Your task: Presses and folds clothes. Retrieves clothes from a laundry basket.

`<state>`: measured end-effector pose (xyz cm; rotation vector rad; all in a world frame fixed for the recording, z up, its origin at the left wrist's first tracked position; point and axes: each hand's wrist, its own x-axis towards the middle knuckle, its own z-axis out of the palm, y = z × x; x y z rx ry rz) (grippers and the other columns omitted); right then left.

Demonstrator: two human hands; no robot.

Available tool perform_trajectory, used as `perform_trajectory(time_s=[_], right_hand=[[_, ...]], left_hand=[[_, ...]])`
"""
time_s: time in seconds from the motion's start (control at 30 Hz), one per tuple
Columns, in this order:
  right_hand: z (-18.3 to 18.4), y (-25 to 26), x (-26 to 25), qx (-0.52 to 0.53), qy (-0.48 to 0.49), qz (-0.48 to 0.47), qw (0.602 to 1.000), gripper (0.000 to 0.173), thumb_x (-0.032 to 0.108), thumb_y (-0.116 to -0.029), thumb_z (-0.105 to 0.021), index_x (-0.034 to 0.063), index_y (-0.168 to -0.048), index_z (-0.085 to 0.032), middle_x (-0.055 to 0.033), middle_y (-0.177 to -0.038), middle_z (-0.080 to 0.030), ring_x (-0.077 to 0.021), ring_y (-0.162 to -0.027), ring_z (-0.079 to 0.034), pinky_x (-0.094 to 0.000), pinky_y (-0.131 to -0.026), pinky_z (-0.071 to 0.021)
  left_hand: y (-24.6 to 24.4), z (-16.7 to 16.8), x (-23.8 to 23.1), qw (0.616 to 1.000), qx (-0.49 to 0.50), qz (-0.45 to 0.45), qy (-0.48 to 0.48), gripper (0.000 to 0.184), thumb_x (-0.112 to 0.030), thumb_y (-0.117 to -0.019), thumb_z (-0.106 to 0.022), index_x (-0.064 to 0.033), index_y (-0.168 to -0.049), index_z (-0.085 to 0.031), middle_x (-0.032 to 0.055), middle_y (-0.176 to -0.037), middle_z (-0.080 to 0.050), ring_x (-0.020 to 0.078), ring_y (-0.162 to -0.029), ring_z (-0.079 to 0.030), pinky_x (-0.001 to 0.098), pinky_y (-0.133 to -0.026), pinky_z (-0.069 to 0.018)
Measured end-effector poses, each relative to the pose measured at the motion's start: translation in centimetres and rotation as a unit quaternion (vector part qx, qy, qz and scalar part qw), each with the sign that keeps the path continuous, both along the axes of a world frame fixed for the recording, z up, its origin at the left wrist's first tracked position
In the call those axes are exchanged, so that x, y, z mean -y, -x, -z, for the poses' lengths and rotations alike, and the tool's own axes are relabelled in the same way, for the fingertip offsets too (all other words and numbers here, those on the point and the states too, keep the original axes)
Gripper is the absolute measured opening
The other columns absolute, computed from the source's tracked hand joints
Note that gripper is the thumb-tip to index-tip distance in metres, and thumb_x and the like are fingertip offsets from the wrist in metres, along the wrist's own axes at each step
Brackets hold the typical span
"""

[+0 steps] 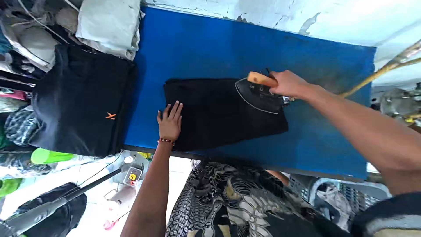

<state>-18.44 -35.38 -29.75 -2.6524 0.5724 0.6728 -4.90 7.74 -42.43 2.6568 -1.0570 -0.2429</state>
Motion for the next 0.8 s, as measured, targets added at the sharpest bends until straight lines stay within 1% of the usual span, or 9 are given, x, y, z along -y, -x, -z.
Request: perform_trajectory(time_s=[0.1,0.23,0.37,0.47,0.57,0.63,0.7,0.77,0.8], right_hand=[[0.0,4.6,-1.4,-0.044,-0.017,-0.080,0.996,0.045,0.011,-0.0895,-0.075,0.0001,-0.130,-0.060,-0.0289,-0.095,-0.067,-0.0489,-0.092,-0.067,-0.0667,-0.079,-0.0519],[-0.5,8.7,-10.8,-0.128,-0.019,-0.178,0.975,0.050,0.020,-0.0882,-0.074,0.0143,-0.136,-0.061,-0.0189,-0.091,-0.070,-0.0415,-0.090,-0.069,-0.0608,-0.078,-0.0535],[-2.0,6.7,-17.4,-0.110,-0.093,-0.175,0.974,0.041,0.015,-0.0964,-0.062,0.0059,-0.136,-0.058,-0.0224,-0.097,-0.069,-0.0430,-0.098,-0.068,-0.0596,-0.083,-0.0514],[-3.2,2.7,-18.9,-0.045,-0.098,-0.122,0.987,0.038,0.019,-0.0987,-0.062,0.0071,-0.134,-0.059,-0.0208,-0.100,-0.070,-0.0411,-0.100,-0.068,-0.0587,-0.083,-0.0526],[-2.5,-2.7,-17.4,0.004,-0.064,-0.045,0.997,0.041,0.021,-0.0978,-0.064,0.0061,-0.135,-0.059,-0.0243,-0.109,-0.068,-0.0448,-0.105,-0.067,-0.0626,-0.083,-0.0531],[-1.1,-6.5,-14.5,0.019,-0.040,0.031,0.999,0.038,0.024,-0.0966,-0.065,0.0034,-0.128,-0.062,-0.0264,-0.114,-0.067,-0.0469,-0.108,-0.066,-0.0661,-0.083,-0.0530],[-0.9,-9.5,-10.5,0.032,-0.032,0.111,0.993,0.037,0.025,-0.0958,-0.067,-0.0036,-0.120,-0.064,-0.0296,-0.115,-0.065,-0.0482,-0.109,-0.064,-0.0687,-0.084,-0.0511],[-0.3,-10.2,-7.4,0.046,-0.036,0.167,0.984,0.040,0.023,-0.0950,-0.068,-0.0086,-0.119,-0.061,-0.0321,-0.115,-0.064,-0.0485,-0.105,-0.065,-0.0686,-0.085,-0.0513],[0.0,-10.0,-6.1,0.050,-0.040,0.183,0.981,0.041,0.021,-0.0946,-0.068,-0.0096,-0.120,-0.060,-0.0316,-0.112,-0.064,-0.0464,-0.099,-0.067,-0.0661,-0.083,-0.0528]], left_hand=[[0.1,0.3,-0.2,1.000,0.007,0.003,-0.002,0.049,-0.020,-0.1096,-0.039,-0.0192,-0.159,-0.041,0.0018,-0.166,-0.036,0.0378,-0.153,-0.031,0.0702,-0.116,-0.0193],[0.0,0.6,-0.1,1.000,0.018,-0.002,-0.007,0.050,-0.020,-0.1095,-0.037,-0.0194,-0.159,-0.039,0.0011,-0.167,-0.035,0.0363,-0.154,-0.029,0.0680,-0.117,-0.0202],[0.0,-0.2,0.2,0.999,-0.023,-0.008,0.021,0.051,-0.021,-0.1096,-0.040,-0.0131,-0.160,-0.037,0.0055,-0.168,-0.032,0.0379,-0.154,-0.027,0.0701,-0.117,-0.0177],[1.6,-1.6,-0.4,0.994,-0.013,-0.065,0.089,0.053,-0.025,-0.1096,-0.036,-0.0064,-0.160,-0.035,0.0126,-0.167,-0.031,0.0402,-0.153,-0.028,0.0708,-0.117,-0.0176],[4.7,-1.1,-2.3,0.990,0.056,-0.096,0.092,0.055,-0.032,-0.1092,-0.031,-0.0039,-0.155,-0.044,0.0169,-0.162,-0.040,0.0439,-0.149,-0.036,0.0721,-0.117,-0.0188],[6.2,0.2,-4.4,0.995,0.052,-0.082,0.021,0.054,-0.032,-0.1091,-0.034,-0.0054,-0.155,-0.044,0.0148,-0.161,-0.042,0.0435,-0.149,-0.036,0.0738,-0.117,-0.0166],[6.6,1.1,-5.6,0.994,0.058,-0.095,0.013,0.053,-0.032,-0.1081,-0.036,-0.0062,-0.153,-0.048,0.0141,-0.158,-0.047,0.0447,-0.147,-0.040,0.0743,-0.116,-0.0175],[7.0,1.1,-6.1,0.994,0.050,-0.100,0.011,0.052,-0.031,-0.1081,-0.039,-0.0061,-0.152,-0.049,0.0140,-0.158,-0.047,0.0449,-0.146,-0.040,0.0752,-0.115,-0.0174],[6.9,0.7,-6.0,0.994,0.039,-0.103,0.007,0.051,-0.030,-0.1078,-0.041,-0.0066,-0.153,-0.048,0.0134,-0.158,-0.047,0.0442,-0.147,-0.040,0.0753,-0.115,-0.0169]])
